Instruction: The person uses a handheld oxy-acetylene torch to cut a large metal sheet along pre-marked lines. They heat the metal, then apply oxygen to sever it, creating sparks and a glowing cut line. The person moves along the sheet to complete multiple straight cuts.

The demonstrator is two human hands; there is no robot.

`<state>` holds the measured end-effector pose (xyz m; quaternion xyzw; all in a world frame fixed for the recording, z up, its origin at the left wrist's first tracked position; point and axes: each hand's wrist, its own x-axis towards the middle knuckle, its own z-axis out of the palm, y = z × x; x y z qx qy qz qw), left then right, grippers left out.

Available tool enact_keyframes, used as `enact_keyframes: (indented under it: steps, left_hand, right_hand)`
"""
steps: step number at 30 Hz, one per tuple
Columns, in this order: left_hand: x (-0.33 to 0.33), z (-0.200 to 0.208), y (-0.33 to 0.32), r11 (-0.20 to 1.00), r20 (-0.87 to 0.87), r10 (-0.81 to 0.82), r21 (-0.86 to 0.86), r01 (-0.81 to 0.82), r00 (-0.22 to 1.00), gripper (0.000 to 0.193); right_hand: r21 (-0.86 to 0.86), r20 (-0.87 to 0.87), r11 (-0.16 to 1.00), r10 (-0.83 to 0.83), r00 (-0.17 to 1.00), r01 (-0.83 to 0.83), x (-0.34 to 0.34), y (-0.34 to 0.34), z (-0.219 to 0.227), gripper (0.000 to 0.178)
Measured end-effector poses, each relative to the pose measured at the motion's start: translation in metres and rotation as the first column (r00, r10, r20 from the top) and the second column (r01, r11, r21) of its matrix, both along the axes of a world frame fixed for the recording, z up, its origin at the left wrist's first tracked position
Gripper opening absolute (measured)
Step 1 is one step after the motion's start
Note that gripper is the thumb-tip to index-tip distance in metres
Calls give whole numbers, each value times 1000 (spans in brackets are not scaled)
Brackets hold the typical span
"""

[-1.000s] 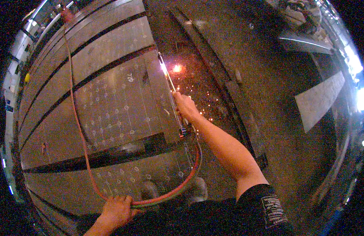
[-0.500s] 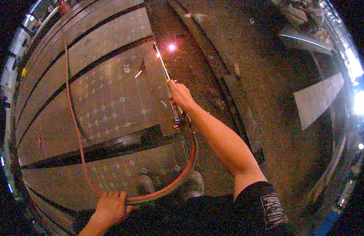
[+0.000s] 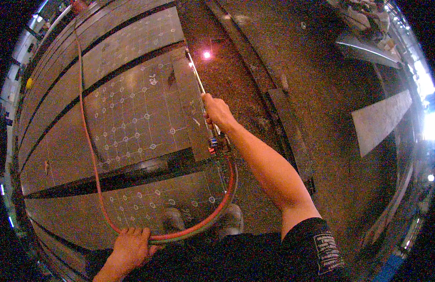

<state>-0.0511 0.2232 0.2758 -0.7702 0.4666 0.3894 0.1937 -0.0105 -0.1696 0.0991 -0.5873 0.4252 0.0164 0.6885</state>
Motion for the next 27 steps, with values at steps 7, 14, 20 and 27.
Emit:
enact_keyframes:
  steps: [7,14,20,27]
  left_hand:
    - [1,6,-4,1000,-12,2,11,-2,1000,46]
    - [1,7,-4,1000,-6,-19,8,19,1000,49]
    - [1,7,1,1000,-13,-19,3,19,1000,49]
    - [2,10,1,999,-14,-4,-35,4,1000,45]
  right_hand:
    - [-9,6,1000,17,1000,-17,-1,-1,3,46]
    - [-89,20,995,52,998,-50,-1,-5,-10,47]
    - [-186,80,978,111,991,-94,-3,3,-11,41]
    - [-123,133,991,59,989,-42,-1,10,-4,44]
